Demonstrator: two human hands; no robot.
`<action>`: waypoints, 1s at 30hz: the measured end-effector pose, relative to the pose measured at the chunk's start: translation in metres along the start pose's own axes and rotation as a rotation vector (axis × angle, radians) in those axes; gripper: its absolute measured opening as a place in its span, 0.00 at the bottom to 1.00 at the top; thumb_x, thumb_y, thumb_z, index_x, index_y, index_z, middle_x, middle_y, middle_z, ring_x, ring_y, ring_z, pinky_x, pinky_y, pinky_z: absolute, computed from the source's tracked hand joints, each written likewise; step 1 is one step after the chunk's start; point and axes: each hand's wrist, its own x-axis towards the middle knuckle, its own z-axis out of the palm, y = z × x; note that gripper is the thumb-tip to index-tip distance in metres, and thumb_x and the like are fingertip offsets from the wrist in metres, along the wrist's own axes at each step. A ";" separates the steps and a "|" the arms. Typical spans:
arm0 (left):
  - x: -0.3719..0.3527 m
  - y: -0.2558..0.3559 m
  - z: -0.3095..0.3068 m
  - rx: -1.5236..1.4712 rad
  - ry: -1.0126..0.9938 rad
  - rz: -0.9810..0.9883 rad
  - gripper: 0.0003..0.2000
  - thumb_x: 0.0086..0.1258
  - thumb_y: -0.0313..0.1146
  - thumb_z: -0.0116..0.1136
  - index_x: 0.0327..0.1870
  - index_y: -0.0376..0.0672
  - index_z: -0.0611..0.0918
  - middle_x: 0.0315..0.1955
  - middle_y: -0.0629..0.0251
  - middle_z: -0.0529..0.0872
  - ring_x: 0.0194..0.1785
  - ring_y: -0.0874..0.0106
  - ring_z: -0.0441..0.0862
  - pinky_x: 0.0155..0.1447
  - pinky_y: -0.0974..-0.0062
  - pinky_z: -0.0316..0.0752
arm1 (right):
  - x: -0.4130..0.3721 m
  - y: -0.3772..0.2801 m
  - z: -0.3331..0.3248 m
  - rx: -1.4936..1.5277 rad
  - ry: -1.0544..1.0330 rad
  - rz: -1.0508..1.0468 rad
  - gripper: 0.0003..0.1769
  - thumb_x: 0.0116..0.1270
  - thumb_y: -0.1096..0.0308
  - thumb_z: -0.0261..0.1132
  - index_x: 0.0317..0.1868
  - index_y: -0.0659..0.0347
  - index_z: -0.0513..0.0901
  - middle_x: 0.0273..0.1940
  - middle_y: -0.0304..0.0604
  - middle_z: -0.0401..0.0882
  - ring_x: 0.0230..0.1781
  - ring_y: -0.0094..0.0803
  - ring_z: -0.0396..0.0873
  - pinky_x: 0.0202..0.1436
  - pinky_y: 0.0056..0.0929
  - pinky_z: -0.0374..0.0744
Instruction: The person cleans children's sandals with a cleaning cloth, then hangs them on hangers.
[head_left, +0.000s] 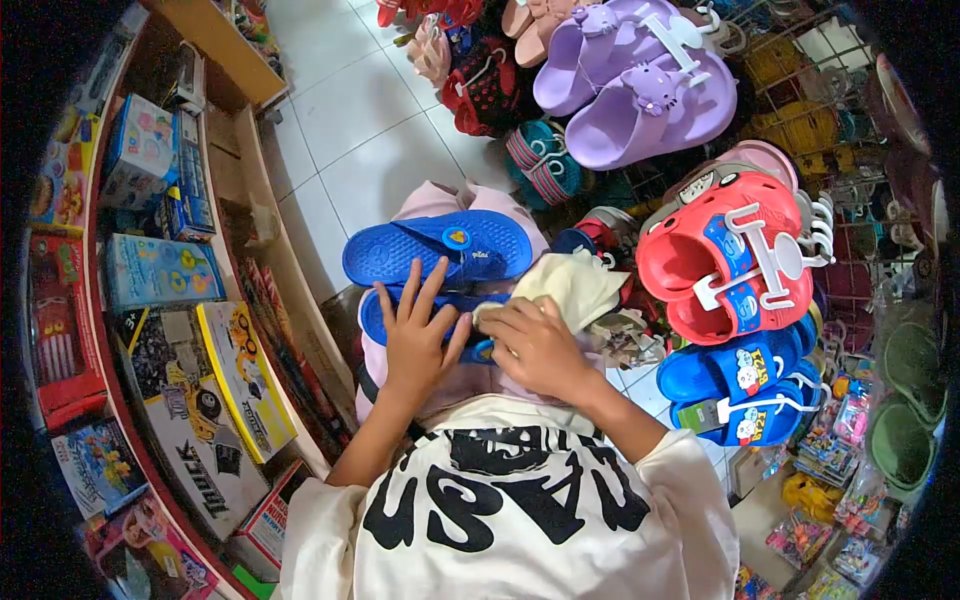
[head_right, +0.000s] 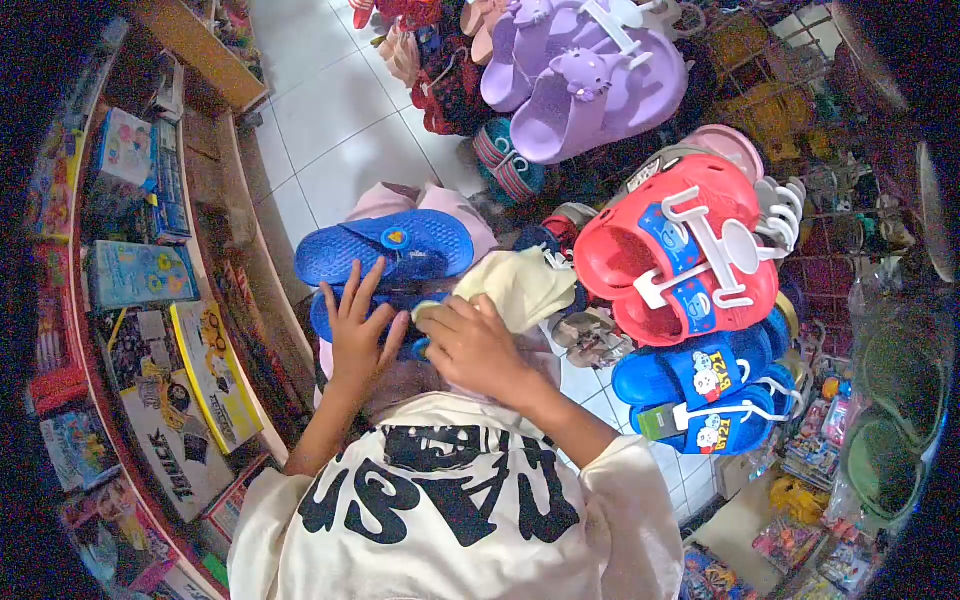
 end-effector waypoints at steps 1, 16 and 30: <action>0.001 -0.002 0.001 -0.013 0.014 0.013 0.09 0.61 0.37 0.62 0.25 0.44 0.78 0.65 0.61 0.71 0.71 0.55 0.61 0.71 0.37 0.33 | -0.002 0.003 0.000 0.069 0.021 0.035 0.11 0.54 0.67 0.62 0.38 0.59 0.82 0.40 0.39 0.81 0.43 0.36 0.76 0.47 0.41 0.70; 0.064 -0.004 -0.008 0.156 -0.058 0.090 0.12 0.68 0.38 0.53 0.49 0.46 0.80 0.61 0.62 0.74 0.67 0.60 0.67 0.72 0.47 0.48 | 0.050 0.053 0.013 -0.101 0.140 0.003 0.16 0.62 0.65 0.57 0.50 0.58 0.80 0.55 0.38 0.77 0.58 0.37 0.71 0.61 0.42 0.62; 0.053 -0.017 0.011 -0.086 -0.005 0.024 0.11 0.63 0.37 0.57 0.44 0.48 0.85 0.43 0.59 0.81 0.56 0.61 0.75 0.71 0.44 0.52 | 0.068 0.064 -0.003 0.004 0.059 -0.078 0.22 0.62 0.65 0.59 0.58 0.54 0.77 0.60 0.40 0.75 0.64 0.36 0.68 0.68 0.47 0.59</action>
